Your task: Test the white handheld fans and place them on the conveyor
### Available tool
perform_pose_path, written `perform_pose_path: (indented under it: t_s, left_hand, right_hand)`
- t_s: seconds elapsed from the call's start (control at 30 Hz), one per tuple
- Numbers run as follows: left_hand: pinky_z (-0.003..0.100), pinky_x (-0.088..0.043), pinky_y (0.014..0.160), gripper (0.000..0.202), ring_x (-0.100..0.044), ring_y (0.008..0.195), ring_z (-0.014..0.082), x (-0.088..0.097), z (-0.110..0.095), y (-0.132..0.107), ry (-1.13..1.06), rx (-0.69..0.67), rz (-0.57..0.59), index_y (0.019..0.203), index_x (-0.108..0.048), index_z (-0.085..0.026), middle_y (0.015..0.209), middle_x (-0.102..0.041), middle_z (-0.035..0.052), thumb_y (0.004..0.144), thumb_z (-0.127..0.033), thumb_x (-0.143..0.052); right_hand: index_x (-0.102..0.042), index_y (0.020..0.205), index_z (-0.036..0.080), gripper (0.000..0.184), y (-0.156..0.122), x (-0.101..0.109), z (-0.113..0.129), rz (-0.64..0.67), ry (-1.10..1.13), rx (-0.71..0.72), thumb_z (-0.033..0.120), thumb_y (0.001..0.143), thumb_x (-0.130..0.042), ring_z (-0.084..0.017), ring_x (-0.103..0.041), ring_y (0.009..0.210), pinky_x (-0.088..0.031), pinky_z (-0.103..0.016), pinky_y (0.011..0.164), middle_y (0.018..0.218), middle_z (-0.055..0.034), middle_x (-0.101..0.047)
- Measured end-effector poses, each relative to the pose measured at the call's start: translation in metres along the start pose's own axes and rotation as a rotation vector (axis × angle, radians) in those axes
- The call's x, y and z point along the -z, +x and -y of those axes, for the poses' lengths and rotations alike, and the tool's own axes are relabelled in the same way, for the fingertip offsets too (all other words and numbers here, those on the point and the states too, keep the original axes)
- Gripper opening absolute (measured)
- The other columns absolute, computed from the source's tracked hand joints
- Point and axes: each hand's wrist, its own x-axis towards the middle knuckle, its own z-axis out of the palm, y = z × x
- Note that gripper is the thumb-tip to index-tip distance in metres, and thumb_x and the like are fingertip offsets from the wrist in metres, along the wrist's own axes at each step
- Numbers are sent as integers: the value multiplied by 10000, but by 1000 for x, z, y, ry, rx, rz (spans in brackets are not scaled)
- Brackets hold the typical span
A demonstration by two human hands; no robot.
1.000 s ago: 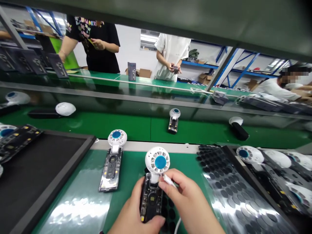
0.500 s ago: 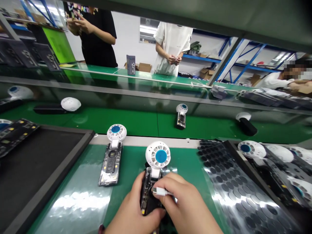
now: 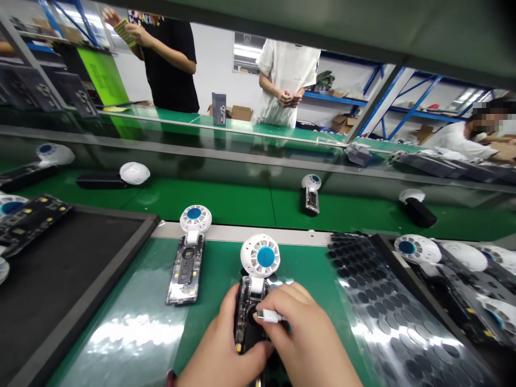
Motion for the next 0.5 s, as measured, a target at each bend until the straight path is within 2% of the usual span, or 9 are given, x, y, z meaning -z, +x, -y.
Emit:
perform_pose_path:
  t_s: [0.07, 0.17, 0.27, 0.33, 0.4, 0.5]
  left_hand:
    - [297, -432, 817, 633, -509, 1052, 247, 0, -1, 0, -13, -11, 10, 1187, -307, -131, 1076, -588, 105, 598, -208, -528]
    - [298, -421, 822, 617, -488, 1077, 247, 1, -2, 1, -21, -10, 31, 1187, -302, -137, 1069, -586, 97, 613, -194, -523]
    - [323, -379, 877, 611, -458, 1106, 244, 5, -3, 2, -61, 2, 52, 1193, -298, -139, 1149, -535, 116, 633, -197, -535]
    - [333, -354, 906, 636, -460, 1103, 242, 8, -3, 3, -158, 3, 104, 1190, -286, -137, 1202, -493, 136, 631, -237, -574]
    - [335, -400, 838, 696, -547, 977, 234, 11, -3, 5, -295, 36, 154, 1195, -250, -150, 1158, -523, 137, 625, -313, -614]
    - [315, -452, 589, 714, -620, 626, 190, 15, -1, 11, -527, 184, 195, 1227, -162, -202, 890, -636, 66, 679, -435, -556]
  right_hand:
    - [-525, 630, 203, 213, 1, -1, 1, -6, 18, -8, 1, 693, -504, -173, -487, 734, -375, -277, 607, 693, 17, -557]
    - [-515, 610, 208, 190, 3, -6, 2, -29, 124, -114, 40, 698, -511, -151, -503, 695, -385, -268, 611, 744, 22, -509]
    - [-543, 714, 233, 160, 7, -9, 0, -41, 258, -204, 78, 688, -514, -148, -524, 723, -398, -259, 638, 839, 16, -477]
    - [-543, 813, 243, 218, 9, -9, -3, -41, 325, -222, 86, 663, -519, -155, -519, 744, -395, -255, 651, 823, 17, -478]
    - [-523, 847, 231, 205, 8, -5, -6, -21, 387, -246, 136, 665, -527, -142, -494, 654, -378, -239, 601, 686, 43, -449]
    - [-482, 818, 222, 126, 0, 4, -13, -2, 477, -257, 299, 720, -501, -110, -373, 512, -298, -210, 500, 542, 85, -334]
